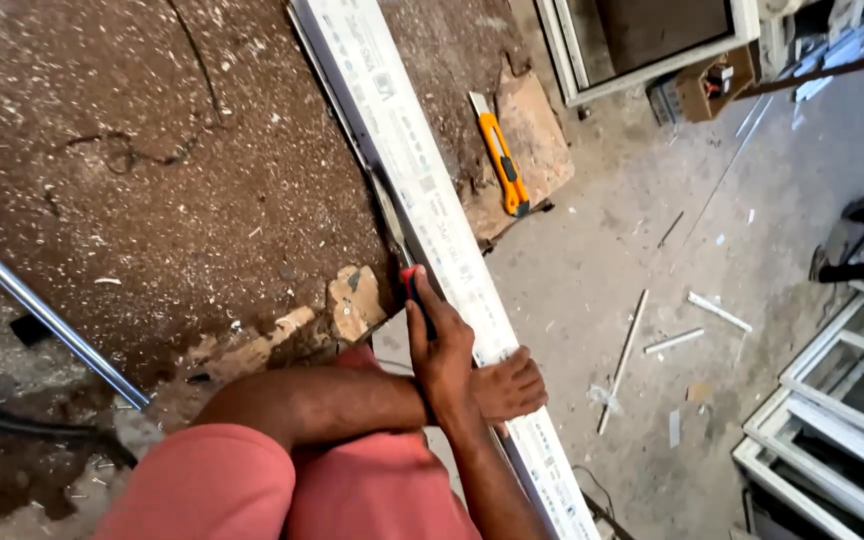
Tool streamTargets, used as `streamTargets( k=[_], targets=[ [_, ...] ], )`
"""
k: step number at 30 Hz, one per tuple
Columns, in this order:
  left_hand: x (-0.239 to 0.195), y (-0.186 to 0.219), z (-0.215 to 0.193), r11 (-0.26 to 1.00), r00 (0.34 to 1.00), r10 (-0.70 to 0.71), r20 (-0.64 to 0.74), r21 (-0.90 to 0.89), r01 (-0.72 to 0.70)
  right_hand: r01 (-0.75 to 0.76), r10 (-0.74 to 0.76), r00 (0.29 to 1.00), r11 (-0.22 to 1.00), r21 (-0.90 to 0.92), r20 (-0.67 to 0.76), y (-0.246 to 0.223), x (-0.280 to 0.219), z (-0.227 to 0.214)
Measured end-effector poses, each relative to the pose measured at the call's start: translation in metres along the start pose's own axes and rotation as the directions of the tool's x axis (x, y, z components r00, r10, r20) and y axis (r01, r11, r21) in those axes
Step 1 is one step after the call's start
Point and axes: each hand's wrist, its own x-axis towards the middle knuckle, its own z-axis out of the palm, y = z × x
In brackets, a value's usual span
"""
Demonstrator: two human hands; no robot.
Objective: The recorder measures, marks, and cuts a PVC profile using a utility knife, chisel, and saw blade to prepare it for fabrication.
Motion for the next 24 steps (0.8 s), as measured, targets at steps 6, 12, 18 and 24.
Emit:
streamTargets(
  k=[6,12,18,24],
  targets=[
    [0.004,0.007,-0.001,0.998,0.993,0.033,0.109,0.056,-0.039,0.057,-0.057,0.998,0.998,0.030,-0.015,0.018,-0.010,-0.011],
    [0.002,0.006,-0.009,1.000,0.998,0.013,0.060,0.011,-0.014,0.025,-0.027,0.999,0.998,0.062,0.032,-0.021,0.034,0.017],
    [-0.003,-0.006,0.023,1.000,0.998,0.025,-0.059,-0.005,-0.026,0.036,-0.036,0.999,0.999,0.009,0.028,-0.010,0.027,0.006],
    [-0.005,0.041,0.091,0.979,0.967,-0.194,-0.163,0.022,0.200,0.067,-0.069,0.998,0.995,0.074,0.014,-0.014,0.033,0.011]
  ],
)
